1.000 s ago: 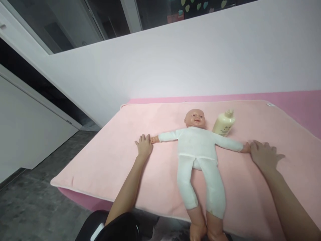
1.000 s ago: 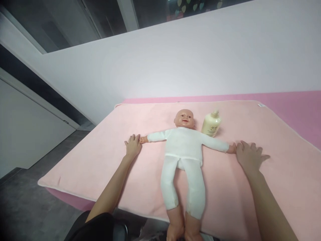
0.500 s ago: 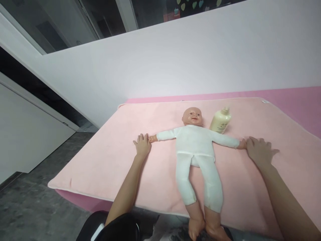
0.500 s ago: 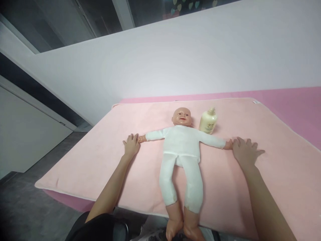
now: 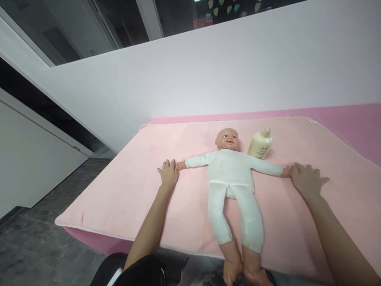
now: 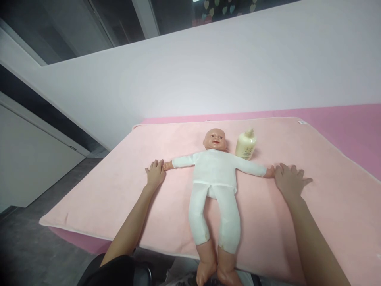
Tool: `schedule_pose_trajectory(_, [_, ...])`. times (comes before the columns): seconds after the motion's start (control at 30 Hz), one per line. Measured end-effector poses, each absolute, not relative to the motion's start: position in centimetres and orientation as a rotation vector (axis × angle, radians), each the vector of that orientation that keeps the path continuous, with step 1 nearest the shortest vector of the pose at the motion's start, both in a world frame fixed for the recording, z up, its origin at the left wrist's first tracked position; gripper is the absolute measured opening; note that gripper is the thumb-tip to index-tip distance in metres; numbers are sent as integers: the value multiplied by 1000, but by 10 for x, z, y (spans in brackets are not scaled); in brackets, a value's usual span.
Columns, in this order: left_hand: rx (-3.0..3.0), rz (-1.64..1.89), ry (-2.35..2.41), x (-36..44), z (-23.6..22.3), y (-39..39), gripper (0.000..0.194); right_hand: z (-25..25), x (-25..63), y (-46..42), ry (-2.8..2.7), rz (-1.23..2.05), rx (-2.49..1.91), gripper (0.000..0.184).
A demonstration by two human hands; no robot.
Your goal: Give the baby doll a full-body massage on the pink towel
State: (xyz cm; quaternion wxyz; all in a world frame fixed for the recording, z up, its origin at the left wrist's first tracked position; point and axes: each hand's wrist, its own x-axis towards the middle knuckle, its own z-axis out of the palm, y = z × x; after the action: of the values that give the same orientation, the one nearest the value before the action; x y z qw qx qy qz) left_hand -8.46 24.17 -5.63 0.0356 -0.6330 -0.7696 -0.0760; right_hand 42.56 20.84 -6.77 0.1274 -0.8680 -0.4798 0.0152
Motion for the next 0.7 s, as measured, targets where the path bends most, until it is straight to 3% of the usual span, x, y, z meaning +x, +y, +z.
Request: schedule_pose_trajectory(0.7, [-1954, -282, -2375, -85, -55, 242, 48, -64, 423, 207, -1430, 18, -2548, 60])
